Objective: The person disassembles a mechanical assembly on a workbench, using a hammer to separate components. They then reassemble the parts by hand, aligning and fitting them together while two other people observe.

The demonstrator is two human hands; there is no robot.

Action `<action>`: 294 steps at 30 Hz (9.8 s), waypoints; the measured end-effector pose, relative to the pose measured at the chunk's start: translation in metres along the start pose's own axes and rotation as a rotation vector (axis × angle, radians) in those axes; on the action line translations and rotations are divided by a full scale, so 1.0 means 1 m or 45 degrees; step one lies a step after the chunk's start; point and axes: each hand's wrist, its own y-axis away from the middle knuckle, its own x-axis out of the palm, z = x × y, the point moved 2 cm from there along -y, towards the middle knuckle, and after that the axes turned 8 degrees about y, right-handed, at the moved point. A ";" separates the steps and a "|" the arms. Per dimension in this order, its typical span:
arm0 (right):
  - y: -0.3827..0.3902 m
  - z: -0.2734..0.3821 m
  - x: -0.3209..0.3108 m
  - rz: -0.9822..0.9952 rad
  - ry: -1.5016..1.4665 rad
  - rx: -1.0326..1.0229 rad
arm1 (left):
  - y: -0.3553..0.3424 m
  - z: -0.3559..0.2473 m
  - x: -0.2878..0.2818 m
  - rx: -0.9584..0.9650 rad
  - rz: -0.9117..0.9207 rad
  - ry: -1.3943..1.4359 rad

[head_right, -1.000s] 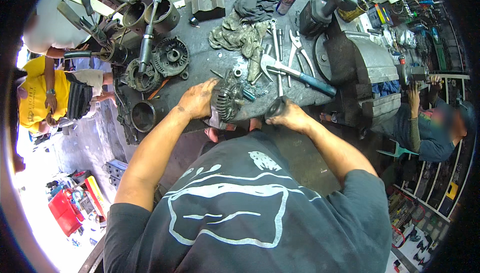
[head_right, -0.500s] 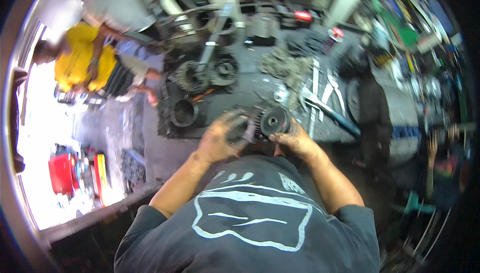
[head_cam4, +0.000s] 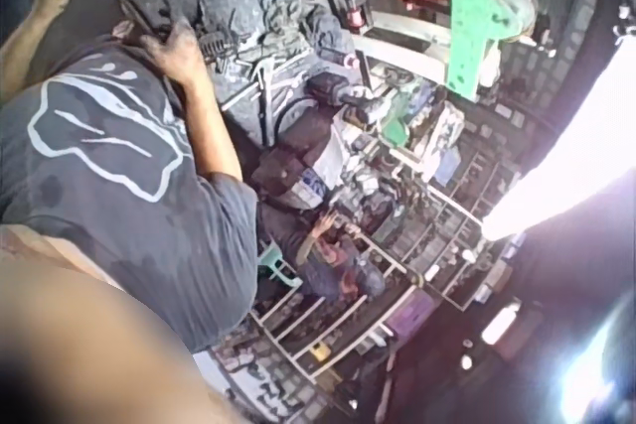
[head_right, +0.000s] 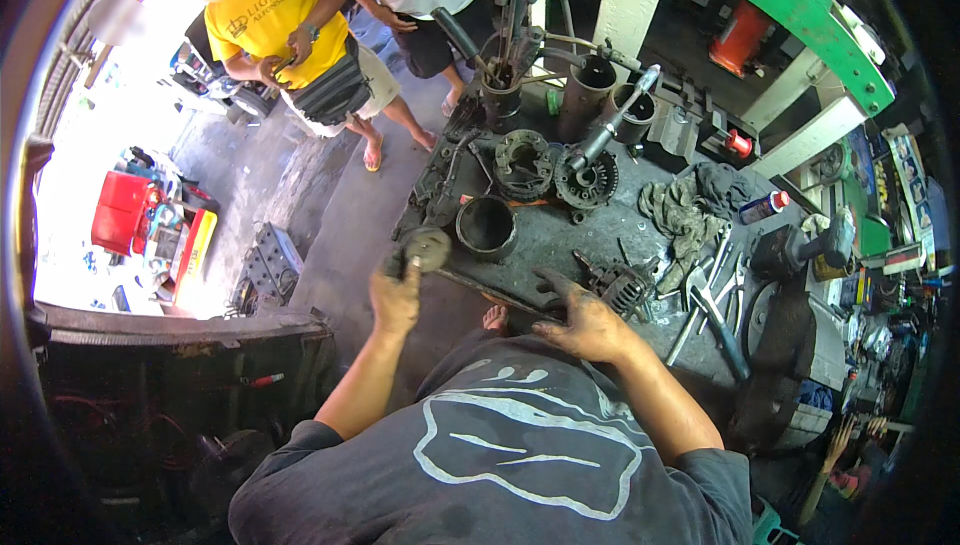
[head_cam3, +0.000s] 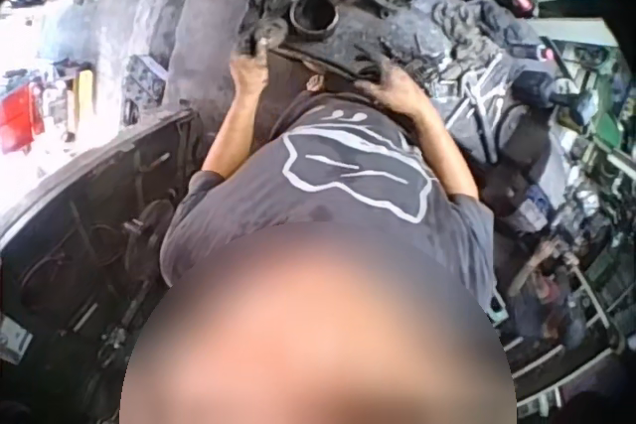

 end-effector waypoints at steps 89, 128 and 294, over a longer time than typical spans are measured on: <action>0.015 -0.140 -0.038 -0.759 -0.640 0.624 | 0.011 -0.079 0.256 -0.536 1.222 0.291; 0.296 -0.251 0.052 -0.930 -0.639 0.725 | 0.041 -0.067 0.257 -0.107 1.204 -0.129; 0.527 -0.377 0.135 -1.734 -1.565 0.849 | 0.025 -0.070 0.262 0.396 1.457 -0.232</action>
